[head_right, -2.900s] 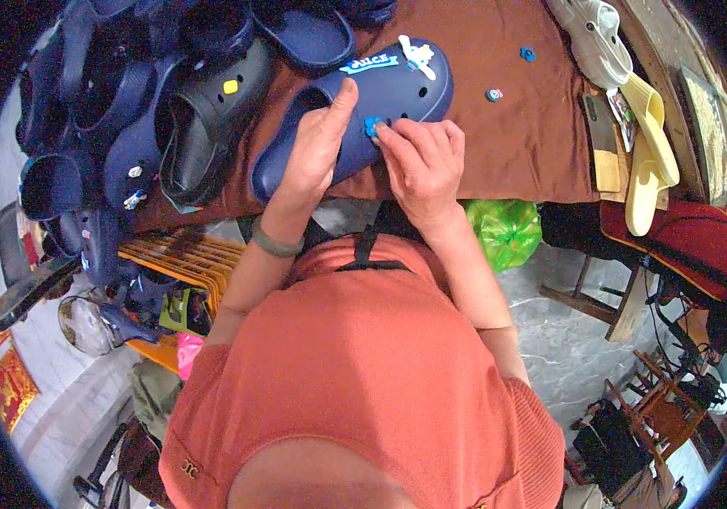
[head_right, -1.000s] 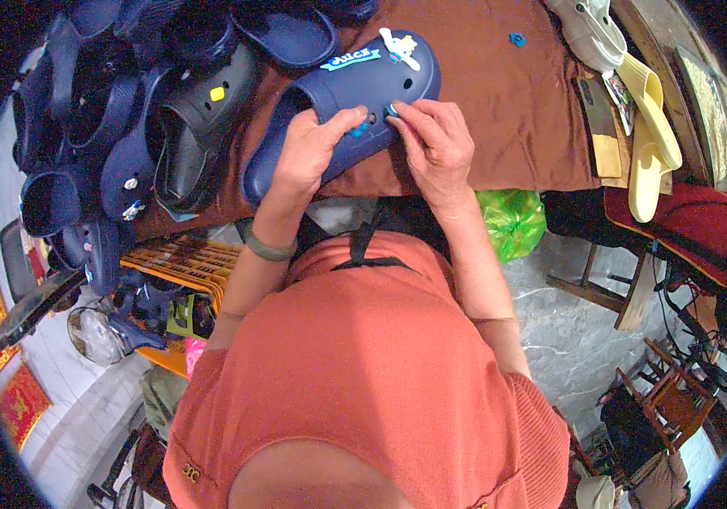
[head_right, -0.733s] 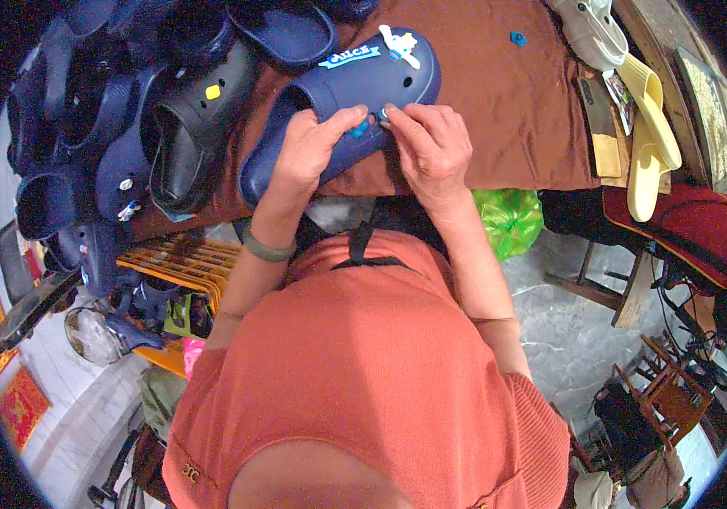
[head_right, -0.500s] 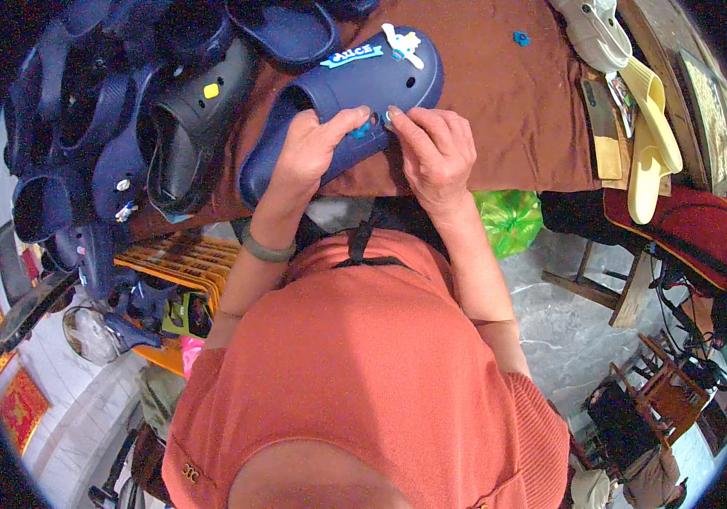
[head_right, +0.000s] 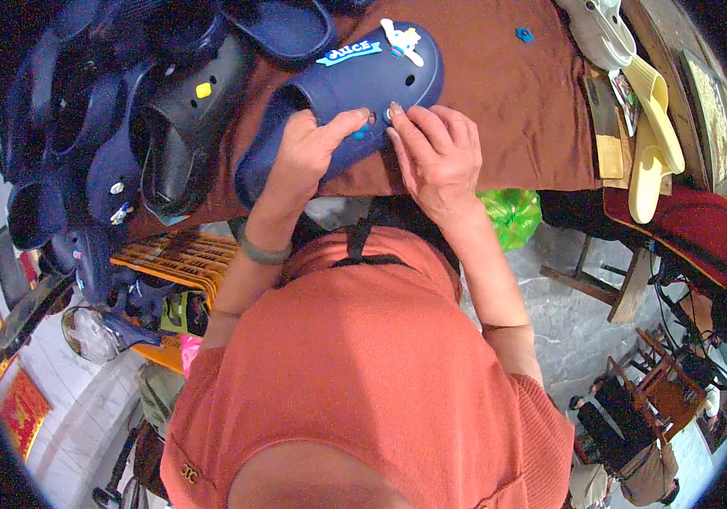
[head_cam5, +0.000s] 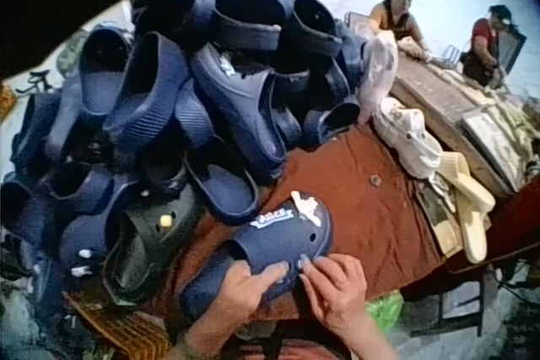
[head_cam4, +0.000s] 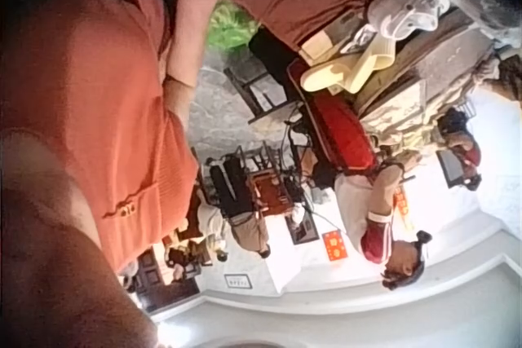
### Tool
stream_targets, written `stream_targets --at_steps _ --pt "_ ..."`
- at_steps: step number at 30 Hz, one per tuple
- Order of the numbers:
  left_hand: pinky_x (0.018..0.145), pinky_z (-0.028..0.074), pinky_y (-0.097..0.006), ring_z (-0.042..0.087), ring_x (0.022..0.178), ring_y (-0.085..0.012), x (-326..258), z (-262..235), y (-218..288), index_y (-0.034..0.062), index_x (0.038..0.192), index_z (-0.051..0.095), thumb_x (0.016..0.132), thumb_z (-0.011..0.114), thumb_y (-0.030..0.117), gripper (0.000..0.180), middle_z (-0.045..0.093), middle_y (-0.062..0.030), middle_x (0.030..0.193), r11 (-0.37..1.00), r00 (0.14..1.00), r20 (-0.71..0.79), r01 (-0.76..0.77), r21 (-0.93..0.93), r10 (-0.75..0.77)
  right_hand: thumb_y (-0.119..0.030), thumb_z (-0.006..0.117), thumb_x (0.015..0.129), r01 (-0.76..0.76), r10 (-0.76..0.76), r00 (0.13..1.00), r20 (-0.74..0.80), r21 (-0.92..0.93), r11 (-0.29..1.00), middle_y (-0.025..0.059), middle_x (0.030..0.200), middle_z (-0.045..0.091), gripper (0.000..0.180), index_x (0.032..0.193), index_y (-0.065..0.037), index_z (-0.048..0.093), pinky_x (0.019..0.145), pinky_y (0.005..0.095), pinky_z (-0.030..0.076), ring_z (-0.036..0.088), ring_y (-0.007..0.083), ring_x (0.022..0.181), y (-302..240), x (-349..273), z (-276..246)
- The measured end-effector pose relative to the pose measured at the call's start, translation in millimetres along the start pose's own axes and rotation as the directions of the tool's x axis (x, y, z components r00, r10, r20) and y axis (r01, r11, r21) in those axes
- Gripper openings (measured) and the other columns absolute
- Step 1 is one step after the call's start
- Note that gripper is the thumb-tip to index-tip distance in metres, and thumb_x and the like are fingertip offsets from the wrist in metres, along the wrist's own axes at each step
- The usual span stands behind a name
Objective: Attaching decorative charms or labels to clog-style shoes.
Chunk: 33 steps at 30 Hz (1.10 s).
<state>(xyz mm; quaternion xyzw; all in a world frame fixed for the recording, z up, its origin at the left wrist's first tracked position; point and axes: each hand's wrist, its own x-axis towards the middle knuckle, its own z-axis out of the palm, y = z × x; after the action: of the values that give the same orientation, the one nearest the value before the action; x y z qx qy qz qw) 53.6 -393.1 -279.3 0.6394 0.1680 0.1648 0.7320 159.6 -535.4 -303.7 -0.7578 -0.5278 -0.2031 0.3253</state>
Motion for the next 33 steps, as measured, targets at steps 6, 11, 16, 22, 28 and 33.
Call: stream_targets --at_steps 6,11,16,22,28,33 --pt "0.083 0.048 -0.029 0.063 0.090 -0.0181 2 -9 -16 -0.0018 0.097 0.065 0.086 0.054 0.007 0.018 0.066 -0.0124 0.097 0.894 0.959 0.112 -0.285 0.345 0.262 -0.014 0.069 0.074 0.097 -0.072 0.978 0.198 -0.120 0.988 0.0028 0.098 0.057 0.034 0.107 -0.006 0.064 0.083 0.0380 0.041 0.053 0.0206 0.093 -7 10 -17" --pt "0.082 0.049 -0.028 0.064 0.089 -0.0179 3 -6 -12 -0.0027 0.097 0.065 0.086 0.055 0.005 0.017 0.066 -0.0122 0.096 0.903 0.973 0.094 -0.231 0.362 0.212 -0.015 0.063 0.077 0.204 -0.140 0.936 0.322 -0.176 0.963 0.0040 0.103 0.055 0.035 0.108 0.000 0.062 0.085 0.0378 0.040 0.051 0.0200 0.097 -9 17 -22" --pt "0.082 0.049 -0.028 0.063 0.089 -0.0163 2 0 -5 -0.0021 0.096 0.066 0.086 0.056 0.008 0.017 0.067 -0.0111 0.097 0.974 0.987 0.036 -0.162 0.156 0.159 -0.015 0.058 0.071 0.374 -0.237 0.837 0.494 -0.198 0.906 0.0101 0.111 0.053 0.039 0.103 0.006 0.063 0.090 0.0378 0.040 0.048 0.0228 0.104 -7 23 -27" --pt "0.083 0.048 -0.028 0.063 0.091 -0.0151 1 2 2 -0.0015 0.095 0.066 0.085 0.058 0.011 0.018 0.066 -0.0095 0.098 0.992 0.996 -0.024 0.080 -0.098 -0.083 -0.016 0.056 0.070 0.587 -0.390 0.699 0.600 -0.170 0.791 0.0115 0.118 0.052 0.038 0.101 0.004 0.065 0.092 0.0364 0.041 0.046 0.0251 0.109 7 33 -32" --pt "0.083 0.048 -0.028 0.062 0.091 -0.0157 2 3 4 -0.0030 0.095 0.066 0.085 0.057 0.011 0.020 0.067 -0.0103 0.097 0.994 0.995 -0.037 0.087 -0.068 -0.089 -0.018 0.057 0.076 0.503 -0.407 0.715 0.568 -0.015 0.864 0.0101 0.120 0.052 0.031 0.098 0.002 0.066 0.090 0.0354 0.042 0.046 0.0245 0.111 20 35 -31" --pt "0.081 0.048 -0.028 0.062 0.088 -0.0153 3 2 1 -0.0020 0.097 0.066 0.085 0.059 0.011 0.019 0.066 -0.0081 0.096 0.996 0.997 -0.015 0.074 -0.049 -0.075 -0.019 0.059 0.080 0.400 -0.344 0.825 0.448 -0.032 0.916 0.0086 0.115 0.055 0.024 0.095 -0.001 0.066 0.081 0.0338 0.047 0.051 0.0236 0.104 19 25 -23"
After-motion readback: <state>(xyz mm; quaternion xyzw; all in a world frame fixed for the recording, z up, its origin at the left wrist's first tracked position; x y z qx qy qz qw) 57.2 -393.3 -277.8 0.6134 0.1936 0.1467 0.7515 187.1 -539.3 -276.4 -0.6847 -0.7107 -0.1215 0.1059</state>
